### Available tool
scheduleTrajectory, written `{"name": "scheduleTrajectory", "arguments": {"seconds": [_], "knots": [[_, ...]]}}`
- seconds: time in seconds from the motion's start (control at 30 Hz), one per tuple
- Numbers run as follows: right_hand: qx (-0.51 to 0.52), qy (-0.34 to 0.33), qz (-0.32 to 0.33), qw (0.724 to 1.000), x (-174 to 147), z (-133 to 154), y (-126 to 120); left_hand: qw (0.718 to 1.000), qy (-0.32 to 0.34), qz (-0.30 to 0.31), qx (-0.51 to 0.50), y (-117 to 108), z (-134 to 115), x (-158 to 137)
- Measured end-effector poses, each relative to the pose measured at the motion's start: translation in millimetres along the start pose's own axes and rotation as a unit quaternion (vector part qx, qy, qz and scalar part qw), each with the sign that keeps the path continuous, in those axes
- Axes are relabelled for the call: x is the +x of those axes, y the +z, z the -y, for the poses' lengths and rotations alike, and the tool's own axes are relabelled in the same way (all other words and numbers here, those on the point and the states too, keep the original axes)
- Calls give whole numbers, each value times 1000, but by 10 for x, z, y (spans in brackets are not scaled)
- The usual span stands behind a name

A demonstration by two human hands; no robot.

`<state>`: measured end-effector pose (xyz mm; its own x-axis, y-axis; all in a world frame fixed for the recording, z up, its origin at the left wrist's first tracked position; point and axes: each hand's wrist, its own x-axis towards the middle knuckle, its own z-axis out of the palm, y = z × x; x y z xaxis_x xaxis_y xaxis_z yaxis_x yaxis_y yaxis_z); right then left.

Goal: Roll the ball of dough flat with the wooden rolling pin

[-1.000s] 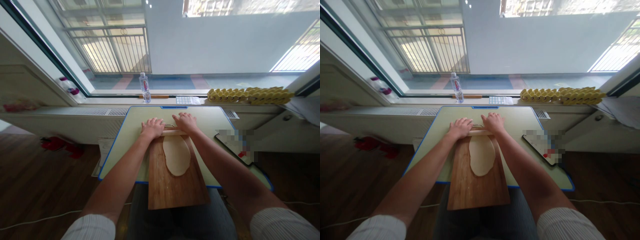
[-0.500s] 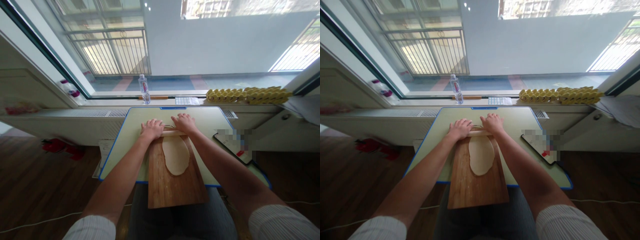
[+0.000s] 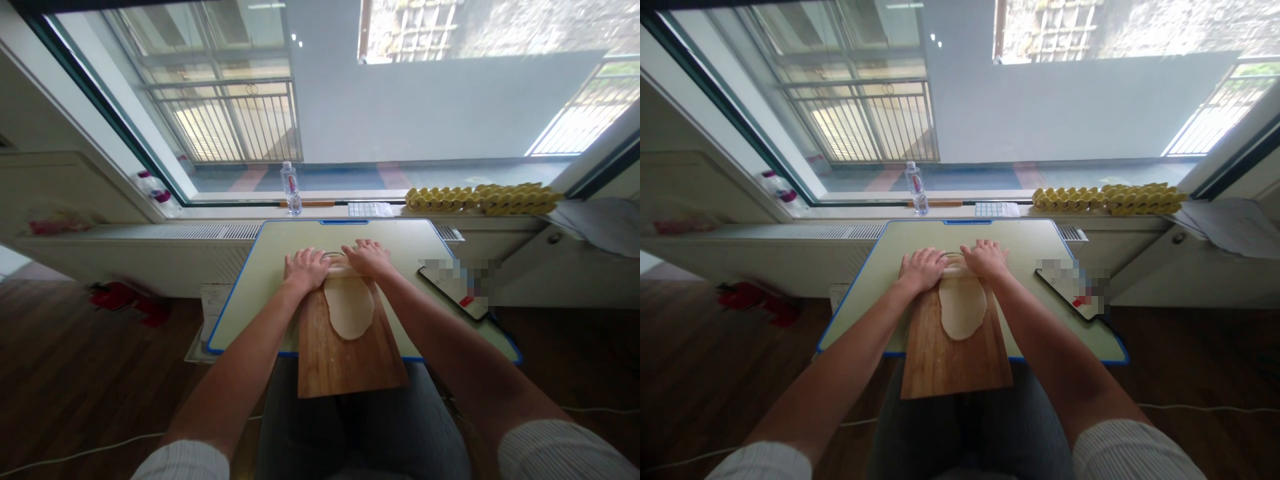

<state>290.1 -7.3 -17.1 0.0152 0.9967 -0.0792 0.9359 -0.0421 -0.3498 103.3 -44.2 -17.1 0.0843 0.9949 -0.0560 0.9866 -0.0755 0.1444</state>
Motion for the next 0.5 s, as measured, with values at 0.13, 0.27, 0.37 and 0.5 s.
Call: {"name": "scheduleTrajectory", "arguments": {"seconds": [0.13,0.27,0.37,0.5], "knots": [[-3,2,1,1000,-111,-14,7,1000,-8,-6,-9,19,-11,-101],[-11,9,5,1000,-213,-20,16,1000,1,-11,-5,42,-14,-212],[-19,12,5,1000,-303,-20,26,1000,6,-17,0,56,-23,-310],[-33,6,-6,999,-502,-23,43,999,18,-31,-2,81,-40,-495]]}}
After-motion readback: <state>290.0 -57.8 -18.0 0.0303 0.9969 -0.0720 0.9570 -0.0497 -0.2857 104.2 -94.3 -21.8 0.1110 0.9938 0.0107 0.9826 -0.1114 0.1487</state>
